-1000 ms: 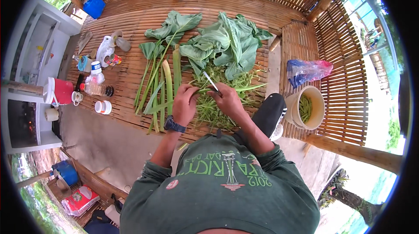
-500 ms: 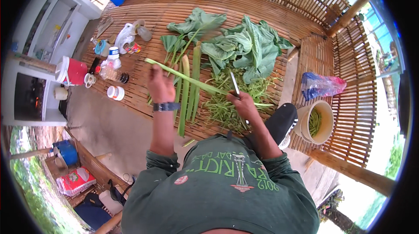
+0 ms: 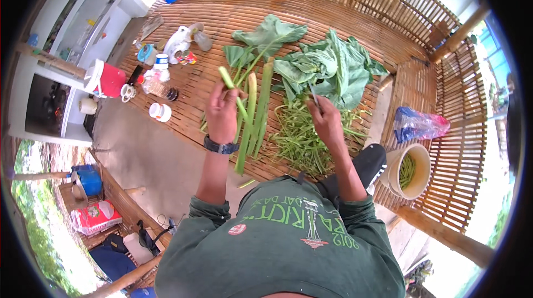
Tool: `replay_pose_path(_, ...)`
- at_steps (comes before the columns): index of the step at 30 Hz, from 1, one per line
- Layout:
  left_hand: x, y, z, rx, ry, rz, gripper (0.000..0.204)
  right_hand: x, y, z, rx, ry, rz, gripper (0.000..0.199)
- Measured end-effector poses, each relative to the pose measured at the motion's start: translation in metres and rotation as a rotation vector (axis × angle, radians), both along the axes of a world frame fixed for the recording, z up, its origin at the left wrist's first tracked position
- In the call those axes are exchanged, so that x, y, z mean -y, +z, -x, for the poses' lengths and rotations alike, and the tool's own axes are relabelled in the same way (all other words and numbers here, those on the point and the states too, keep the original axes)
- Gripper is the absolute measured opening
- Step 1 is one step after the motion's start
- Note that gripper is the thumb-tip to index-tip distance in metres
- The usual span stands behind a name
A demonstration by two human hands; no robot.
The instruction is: The person uses a knife to peel and trim long green vegetable stems on a bamboo table. They place the trimmed pieces into a nearby bucket. The person continues peeling and cutting the stems throughout the clip.
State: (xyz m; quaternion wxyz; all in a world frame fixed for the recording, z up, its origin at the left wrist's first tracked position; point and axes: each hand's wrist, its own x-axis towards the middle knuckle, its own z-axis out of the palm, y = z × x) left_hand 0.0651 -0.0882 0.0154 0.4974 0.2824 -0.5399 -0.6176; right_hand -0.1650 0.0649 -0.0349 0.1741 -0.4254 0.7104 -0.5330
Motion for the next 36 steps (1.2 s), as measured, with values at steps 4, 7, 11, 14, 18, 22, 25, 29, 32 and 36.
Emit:
replay_pose_path(4, -0.049, 0.003, 0.035, 0.063, -0.186, 0.003, 0.032, 0.004, 0.065, -0.020, 0.123, 0.201, 0.009, 0.031)
replay_pose_path(7, -0.063, 0.001, 0.042, 0.141, -0.248, 0.060, 0.035, 0.008, 0.097, -0.026, 0.180, 0.281, 0.025, 0.029)
replay_pose_path(11, -0.062, -0.019, 0.043, 0.377, 0.136, 0.047, 0.033, 0.003, 0.090, -0.033, 0.066, 0.157, 0.137, 0.026)
replay_pose_path(14, -0.067, -0.030, 0.043, -0.023, -0.180, -0.702, 0.032, -0.005, 0.083, -0.046, -0.003, 0.136, 0.162, 0.026)
replay_pose_path(18, -0.052, -0.057, 0.064, -0.298, -0.248, -1.071, 0.034, -0.013, 0.062, -0.071, -0.034, 0.187, 0.219, 0.027)
replay_pose_path(22, -0.032, -0.072, 0.059, -0.303, -0.439, -1.112, 0.036, -0.028, 0.059, -0.080, -0.139, 0.243, 0.107, 0.048)
replay_pose_path(25, -0.029, -0.068, 0.059, -0.316, -0.385, -1.112, 0.039, -0.045, 0.070, -0.070, -0.176, 0.293, -0.044, 0.053)
replay_pose_path(29, -0.024, -0.074, 0.061, -0.286, -0.324, -1.123, 0.045, -0.057, 0.069, -0.070, -0.286, 0.363, 0.023, 0.051)
replay_pose_path(32, -0.026, -0.072, 0.061, -0.269, -0.315, -1.095, 0.048, -0.060, 0.069, -0.072, -0.277, 0.394, 0.029, 0.050)
replay_pose_path(36, -0.028, -0.074, 0.062, -0.270, -0.272, -1.082, 0.048, -0.059, 0.067, -0.073, -0.259, 0.383, 0.010, 0.047)
